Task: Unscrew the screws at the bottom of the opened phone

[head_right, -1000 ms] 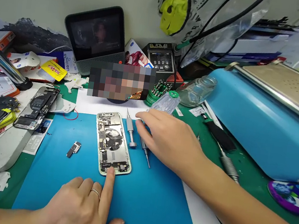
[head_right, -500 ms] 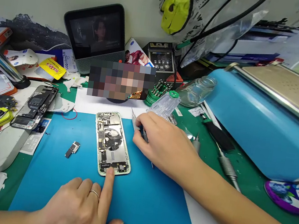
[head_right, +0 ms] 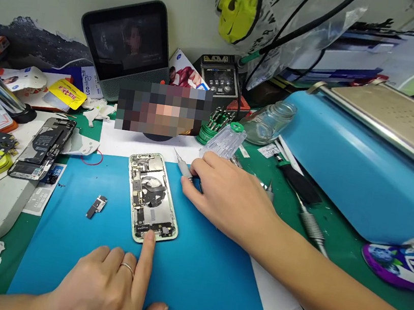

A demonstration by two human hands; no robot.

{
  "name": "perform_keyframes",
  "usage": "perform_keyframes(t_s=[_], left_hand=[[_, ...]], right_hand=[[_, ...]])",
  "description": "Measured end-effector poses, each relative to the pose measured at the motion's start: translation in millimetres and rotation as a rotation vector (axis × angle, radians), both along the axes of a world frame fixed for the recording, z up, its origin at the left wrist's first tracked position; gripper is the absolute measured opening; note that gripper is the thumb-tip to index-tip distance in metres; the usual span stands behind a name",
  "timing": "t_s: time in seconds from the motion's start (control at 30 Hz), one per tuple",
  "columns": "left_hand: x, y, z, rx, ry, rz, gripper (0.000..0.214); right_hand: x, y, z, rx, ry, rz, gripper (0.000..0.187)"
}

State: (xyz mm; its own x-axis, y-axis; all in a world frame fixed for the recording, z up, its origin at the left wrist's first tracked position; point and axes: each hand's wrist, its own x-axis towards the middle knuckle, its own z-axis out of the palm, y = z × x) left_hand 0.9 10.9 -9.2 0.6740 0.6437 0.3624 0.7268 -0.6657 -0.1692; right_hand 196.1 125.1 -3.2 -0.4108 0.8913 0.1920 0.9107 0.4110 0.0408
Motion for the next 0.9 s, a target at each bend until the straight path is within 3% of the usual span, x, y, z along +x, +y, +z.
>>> perform_keyframes(t_s=[0.13,0.37,0.63,0.83,0.9], left_hand=[[-1,0,-2.4,0.027,-0.014,-0.006,0.056],[0,-1,-3.3,-0.009,-0.008,0.016,0.06],[1,0,-2.8,-0.025,0.006,0.007,0.058],[-1,0,-1.7,-0.041,0.02,-0.021,0.058],[-1,-1,-1.3,-0.049,0.028,-0.026,0.056]], right_hand=[[-1,0,1.6,0.013,0.133,-0.025,0.027],[2,-1,5.2,-0.001,0.595,0.056,0.018],[2,1,-2.1,0.007,0.666,0.16,0.013],[1,-1,-16.7,-0.062,1.004,0.194,0.02],[1,-1,-21.1,-0.048,1.024,0.218,0.024]])
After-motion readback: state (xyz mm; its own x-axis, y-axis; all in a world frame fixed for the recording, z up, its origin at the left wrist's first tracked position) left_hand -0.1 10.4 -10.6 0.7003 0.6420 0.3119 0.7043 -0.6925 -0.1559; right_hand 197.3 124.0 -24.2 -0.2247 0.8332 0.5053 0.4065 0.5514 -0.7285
